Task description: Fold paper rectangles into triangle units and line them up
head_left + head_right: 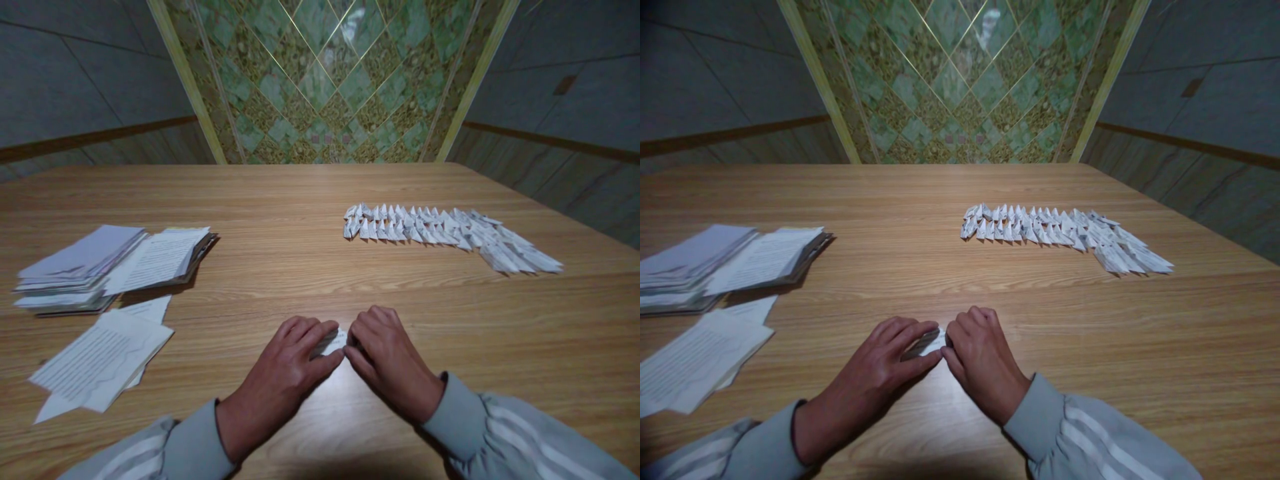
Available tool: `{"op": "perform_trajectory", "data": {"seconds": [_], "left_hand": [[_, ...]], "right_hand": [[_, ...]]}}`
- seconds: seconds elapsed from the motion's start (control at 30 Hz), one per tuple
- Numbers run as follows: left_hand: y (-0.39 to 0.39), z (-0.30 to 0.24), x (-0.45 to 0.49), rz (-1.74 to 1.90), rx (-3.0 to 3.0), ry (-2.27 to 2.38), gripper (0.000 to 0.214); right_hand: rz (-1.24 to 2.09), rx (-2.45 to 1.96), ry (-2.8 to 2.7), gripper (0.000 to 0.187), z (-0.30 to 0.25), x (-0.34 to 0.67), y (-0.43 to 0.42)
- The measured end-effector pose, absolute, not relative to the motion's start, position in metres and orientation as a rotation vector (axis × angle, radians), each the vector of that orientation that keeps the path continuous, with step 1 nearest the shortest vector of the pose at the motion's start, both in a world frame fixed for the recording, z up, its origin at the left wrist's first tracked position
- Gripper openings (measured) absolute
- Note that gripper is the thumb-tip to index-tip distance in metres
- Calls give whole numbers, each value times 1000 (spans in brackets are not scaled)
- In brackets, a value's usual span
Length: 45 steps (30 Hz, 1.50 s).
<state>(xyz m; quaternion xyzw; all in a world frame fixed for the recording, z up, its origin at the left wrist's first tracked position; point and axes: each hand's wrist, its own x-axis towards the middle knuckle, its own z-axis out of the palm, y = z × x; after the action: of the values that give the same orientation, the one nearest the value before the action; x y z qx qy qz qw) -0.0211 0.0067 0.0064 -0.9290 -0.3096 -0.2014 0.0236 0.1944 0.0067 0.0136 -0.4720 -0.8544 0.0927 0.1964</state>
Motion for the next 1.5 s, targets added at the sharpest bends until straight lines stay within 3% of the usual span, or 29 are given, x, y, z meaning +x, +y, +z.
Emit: {"op": "perform_trajectory", "data": {"seconds": [0.4, 0.77, 0.97, 1.37, 1.5], "left_hand": [[-1, 1, -40, -480, -2877, -977, 33], [-21, 1, -64, -494, -2808, -1026, 34], [-15, 7, -49, -626, -2815, -1080, 22], [16, 11, -12, -530, -2801, -1031, 13], [21, 15, -12, -639, -2800, -1091, 14]], "right_hand": [[319, -1474, -2422, 9, 15, 202, 8], [328, -1358, -2481, 8, 19, 205, 14], [207, -1090, -2618, 16, 14, 202, 15], [245, -1132, -2613, 23, 20, 201, 14], [95, -1146, -2579, 11, 16, 199, 19]]}}
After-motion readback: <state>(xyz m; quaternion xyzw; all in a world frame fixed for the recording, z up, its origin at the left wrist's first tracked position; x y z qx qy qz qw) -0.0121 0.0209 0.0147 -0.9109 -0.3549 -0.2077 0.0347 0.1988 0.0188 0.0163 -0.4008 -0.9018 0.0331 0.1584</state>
